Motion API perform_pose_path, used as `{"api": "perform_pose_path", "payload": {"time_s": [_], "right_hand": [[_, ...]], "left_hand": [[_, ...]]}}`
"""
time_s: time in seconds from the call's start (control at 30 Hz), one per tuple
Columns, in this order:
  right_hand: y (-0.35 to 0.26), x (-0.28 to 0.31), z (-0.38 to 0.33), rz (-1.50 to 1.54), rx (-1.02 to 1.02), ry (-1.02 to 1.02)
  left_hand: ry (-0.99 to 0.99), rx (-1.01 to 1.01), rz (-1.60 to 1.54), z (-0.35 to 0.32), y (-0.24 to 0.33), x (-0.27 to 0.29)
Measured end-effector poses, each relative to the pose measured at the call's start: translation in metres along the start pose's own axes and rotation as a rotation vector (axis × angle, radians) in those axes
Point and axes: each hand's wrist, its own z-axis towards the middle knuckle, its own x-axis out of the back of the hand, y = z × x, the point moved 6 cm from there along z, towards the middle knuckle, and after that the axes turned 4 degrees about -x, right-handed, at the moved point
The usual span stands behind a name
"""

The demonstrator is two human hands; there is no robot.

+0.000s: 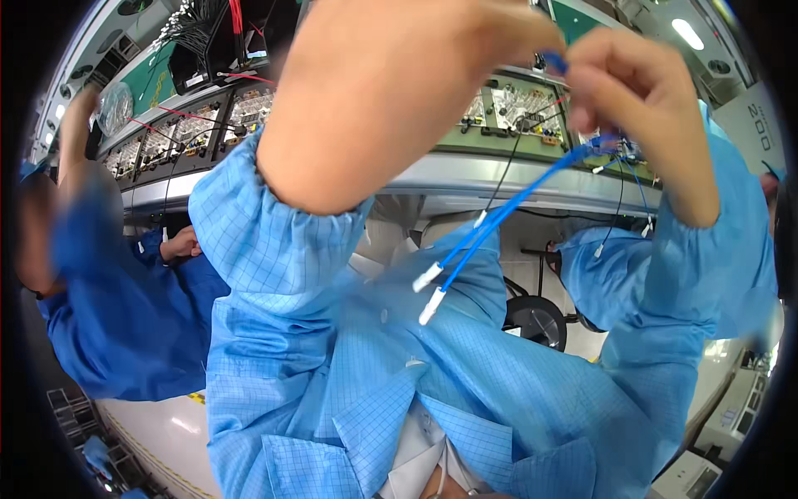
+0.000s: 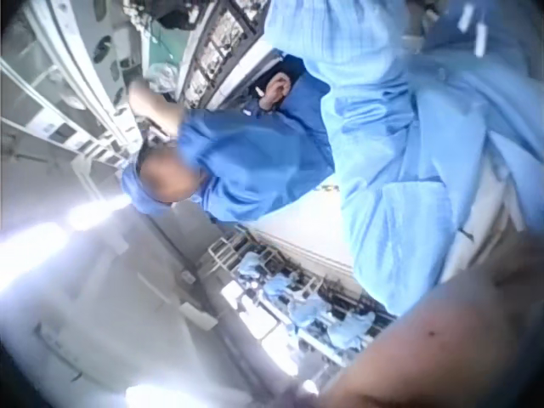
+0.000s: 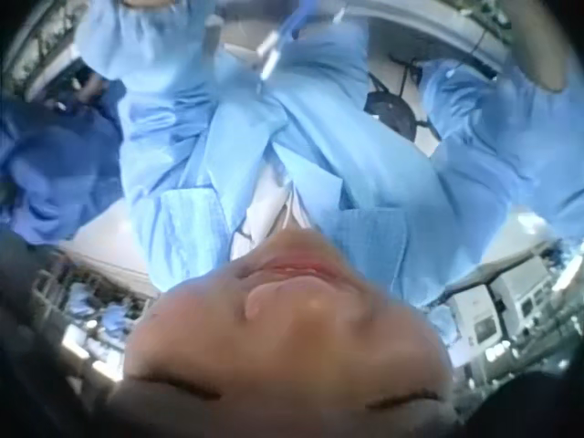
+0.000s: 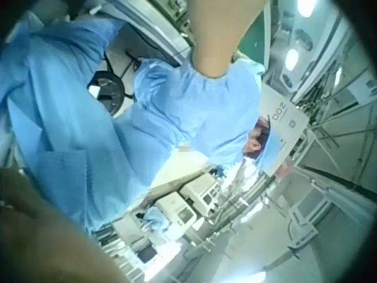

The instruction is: Connecting test probes and cables to multiple printed circuit boards on a testing rack to verify functionality.

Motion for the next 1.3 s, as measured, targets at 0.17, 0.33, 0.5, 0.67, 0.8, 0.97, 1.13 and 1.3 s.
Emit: {"api": "perform_pose_path", "payload": {"time_s": [0.17,0.33,0.5,0.67,0.8,0.97,1.13,1.3], "right_hand": [[0.021,-0.013,-0.059,0.307,-0.103,0.052],[0.041,-0.032,-0.093,0.643,0.119,0.254],[0.066,-0.04,-0.111,0.118,0.408,0.65],[0.061,-0.039,-0.137,-0.351,0.554,0.891],[0.103,-0.02,-0.141,0.139,0.461,1.148],[0.143,-0.015,-0.154,0.571,0.291,1.022],[0.166,-0.053,-0.145,0.719,0.288,0.78],[0.147,-0.066,-0.134,0.48,0.552,0.405]], "left_hand": [[-0.184,-0.029,-0.118,-0.014,0.027,-0.032],[-0.254,0.077,-0.317,-0.022,0.038,-0.048],[-0.314,0.251,-0.641,-0.034,0.05,-0.087],[-0.308,0.23,-0.699,-0.033,0.063,-0.087],[-0.061,0.73,-0.806,-0.051,-0.001,-0.087],[-0.144,0.495,-0.396,-0.032,-0.04,-0.074],[-0.307,0.435,-0.43,-0.007,-0.055,-0.102],[-0.389,0.404,-0.341,0.027,-0.064,-0.132]]}}
